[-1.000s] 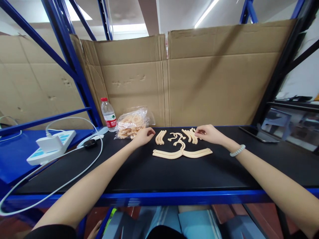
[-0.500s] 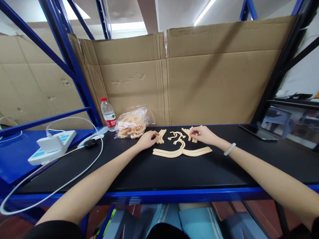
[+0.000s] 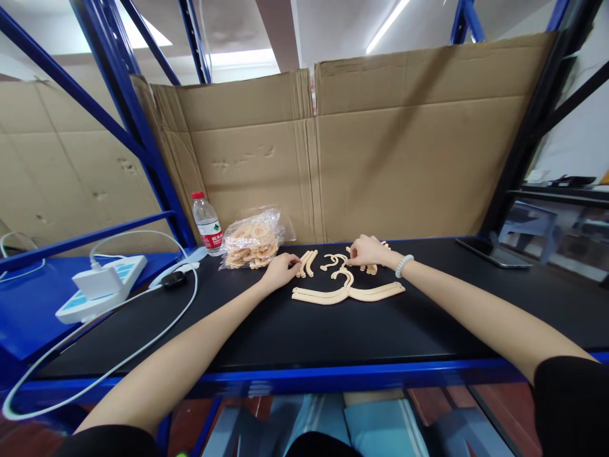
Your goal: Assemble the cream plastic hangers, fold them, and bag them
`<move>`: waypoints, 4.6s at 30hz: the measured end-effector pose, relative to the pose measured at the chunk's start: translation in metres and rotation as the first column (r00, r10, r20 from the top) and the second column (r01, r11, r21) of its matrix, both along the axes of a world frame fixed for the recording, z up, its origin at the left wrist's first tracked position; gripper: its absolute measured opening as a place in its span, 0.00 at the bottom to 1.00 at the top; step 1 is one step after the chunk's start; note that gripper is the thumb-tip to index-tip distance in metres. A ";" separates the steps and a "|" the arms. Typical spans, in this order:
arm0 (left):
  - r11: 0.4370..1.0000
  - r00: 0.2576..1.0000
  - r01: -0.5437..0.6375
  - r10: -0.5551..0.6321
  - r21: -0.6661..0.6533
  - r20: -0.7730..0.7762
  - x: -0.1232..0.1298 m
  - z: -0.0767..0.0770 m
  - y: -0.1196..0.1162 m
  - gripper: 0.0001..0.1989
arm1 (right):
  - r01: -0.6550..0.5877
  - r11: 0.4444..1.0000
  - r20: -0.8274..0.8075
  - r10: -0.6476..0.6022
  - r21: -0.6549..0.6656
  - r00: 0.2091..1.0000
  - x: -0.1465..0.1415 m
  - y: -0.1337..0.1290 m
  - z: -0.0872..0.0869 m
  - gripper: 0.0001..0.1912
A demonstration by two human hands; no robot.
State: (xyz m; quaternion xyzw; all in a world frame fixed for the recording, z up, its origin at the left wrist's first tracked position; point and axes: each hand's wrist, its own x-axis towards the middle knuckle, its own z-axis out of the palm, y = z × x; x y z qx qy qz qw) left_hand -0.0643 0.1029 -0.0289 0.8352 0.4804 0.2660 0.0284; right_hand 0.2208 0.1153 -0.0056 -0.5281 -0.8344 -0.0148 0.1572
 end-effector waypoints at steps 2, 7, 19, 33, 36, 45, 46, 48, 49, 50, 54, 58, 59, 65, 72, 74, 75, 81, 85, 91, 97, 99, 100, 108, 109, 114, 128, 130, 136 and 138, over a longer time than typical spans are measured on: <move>1.000 1.000 0.012 -0.012 -0.004 0.004 0.001 0.000 0.000 0.11 | 0.024 1.000 -0.002 -0.024 0.010 1.000 -0.002 0.000 -0.002 0.13; 1.000 1.000 0.013 -0.013 -0.003 0.009 0.005 0.000 -0.001 0.11 | 0.064 0.998 -0.096 -0.063 0.012 0.993 -0.001 0.005 -0.005 0.09; 0.991 0.991 -0.131 0.131 0.003 -0.013 -0.003 0.007 0.001 0.02 | 0.146 0.988 -0.697 -0.068 0.053 0.714 0.026 -0.016 0.010 0.08; 0.972 0.915 0.146 -0.061 -0.185 0.399 0.021 0.037 -0.034 0.15 | -0.359 0.895 -0.954 -0.191 -0.266 0.230 0.011 -0.075 -0.004 0.16; 0.893 0.723 0.391 -0.149 -0.222 0.674 0.041 0.032 -0.053 0.15 | -0.423 0.871 -0.953 -0.143 -0.249 0.266 0.001 -0.085 -0.005 0.18; 0.818 0.508 0.558 -0.205 -0.138 0.837 0.059 0.027 -0.076 0.17 | -0.540 0.805 -0.967 -0.159 -0.244 0.199 -0.009 -0.102 -0.003 0.15; 0.815 0.503 0.564 -0.211 -0.134 0.838 0.059 0.028 -0.076 0.17 | -0.564 0.788 -0.968 -0.169 -0.245 0.183 -0.008 -0.102 -0.002 0.15; 0.816 0.495 0.566 -0.221 -0.119 0.841 0.058 0.027 -0.076 0.16 | -0.618 0.744 -0.967 -0.193 -0.255 0.167 -0.007 -0.102 -0.001 0.15; 0.818 0.491 0.564 -0.226 -0.109 0.841 0.058 0.027 -0.077 0.16 | -0.641 0.722 -0.965 -0.200 -0.261 0.168 -0.007 -0.102 -0.001 0.15; 0.822 0.488 0.561 -0.233 -0.098 0.841 0.059 0.026 -0.078 0.16 | -0.659 0.704 -0.964 -0.203 -0.266 0.172 -0.007 -0.102 0.000 0.15; 0.838 0.498 0.539 -0.242 -0.079 0.833 0.061 0.023 -0.081 0.16 | -0.687 0.672 -0.961 -0.198 -0.277 0.194 -0.006 -0.104 0.000 0.14; 0.857 0.510 0.508 -0.218 -0.088 0.832 0.063 0.023 -0.086 0.17 | -0.696 0.652 -0.954 -0.213 -0.301 0.213 -0.006 -0.105 0.001 0.14; 0.858 0.512 0.505 -0.214 -0.090 0.832 0.063 0.023 -0.088 0.17 | -0.696 0.650 -0.953 -0.217 -0.304 0.213 -0.005 -0.105 0.001 0.14; 0.874 0.516 0.480 -0.206 -0.081 0.831 0.064 0.024 -0.090 0.17 | -0.693 0.640 -0.942 -0.250 -0.333 0.223 -0.005 -0.104 0.000 0.15; 0.863 0.524 0.502 -0.245 -0.063 0.816 0.065 0.019 -0.089 0.14 | -0.682 0.664 -0.952 -0.223 -0.307 0.211 -0.006 -0.104 -0.001 0.14; 0.862 0.519 0.505 -0.259 -0.047 0.814 0.065 0.021 -0.091 0.13 | -0.672 0.680 -0.956 -0.211 -0.293 0.203 -0.006 -0.104 -0.002 0.14; 0.861 0.520 0.507 -0.264 -0.044 0.812 0.066 0.022 -0.092 0.12 | -0.673 0.683 -0.959 -0.202 -0.283 0.198 -0.006 -0.104 -0.002 0.14; 0.886 0.515 0.463 -0.256 -0.014 0.818 0.064 0.029 -0.094 0.12 | -0.695 0.680 -0.972 -0.185 -0.234 0.146 -0.005 -0.099 -0.006 0.12; 0.880 0.526 0.476 -0.281 -0.004 0.803 0.065 0.026 -0.093 0.10 | -0.716 0.659 -0.972 -0.191 -0.231 0.137 -0.004 -0.097 -0.007 0.12; 0.887 0.560 0.461 -0.300 0.010 0.772 0.066 0.020 -0.095 0.09 | -0.733 0.613 -0.953 -0.249 -0.294 0.175 -0.004 -0.099 -0.007 0.15; 0.890 0.572 0.456 -0.292 -0.002 0.767 0.068 0.019 -0.098 0.08 | -0.704 0.649 -0.955 -0.239 -0.290 0.174 -0.006 -0.102 -0.005 0.16; 0.897 0.569 0.441 -0.282 0.003 0.772 0.069 0.019 -0.098 0.08 | -0.691 0.668 -0.961 -0.219 -0.276 0.172 -0.007 -0.104 -0.005 0.16; 0.901 0.565 0.434 -0.279 0.008 0.777 0.069 0.018 -0.098 0.08 | -0.683 0.679 -0.963 -0.206 -0.267 0.173 -0.008 -0.104 -0.005 0.16; 0.909 0.553 0.414 -0.203 -0.055 0.808 0.070 0.017 -0.101 0.13 | -0.610 0.758 -0.972 -0.153 -0.230 0.176 -0.013 -0.107 -0.007 0.19; 0.906 0.547 0.418 -0.194 -0.065 0.814 0.071 0.017 -0.102 0.14 | -0.605 0.765 -0.974 -0.143 -0.221 0.176 -0.013 -0.108 -0.008 0.18; 0.900 0.507 0.422 -0.136 -0.108 0.851 0.073 0.019 -0.101 0.17 | -0.601 0.784 -0.987 -0.098 -0.157 0.131 -0.017 -0.110 -0.010 0.16; 0.873 0.475 0.459 -0.083 -0.166 0.876 0.073 0.022 -0.098 0.17 | -0.426 0.901 -0.939 0.078 -0.076 0.334 -0.025 -0.110 -0.014 0.15; 0.836 0.488 0.510 -0.086 -0.203 0.869 0.075 0.021 -0.100 0.17 | -0.454 0.886 -0.942 0.070 -0.092 0.329 -0.027 -0.110 -0.016 0.15; 0.822 0.549 0.480 -0.008 -0.307 0.836 0.074 0.019 -0.100 0.14 | -0.463 0.882 -0.953 0.060 -0.088 0.295 -0.026 -0.108 -0.014 0.16; 0.789 0.526 0.506 0.040 -0.350 0.850 0.073 0.018 -0.098 0.13 | -0.434 0.899 -0.965 0.062 -0.057 0.254 -0.020 -0.101 -0.011 0.16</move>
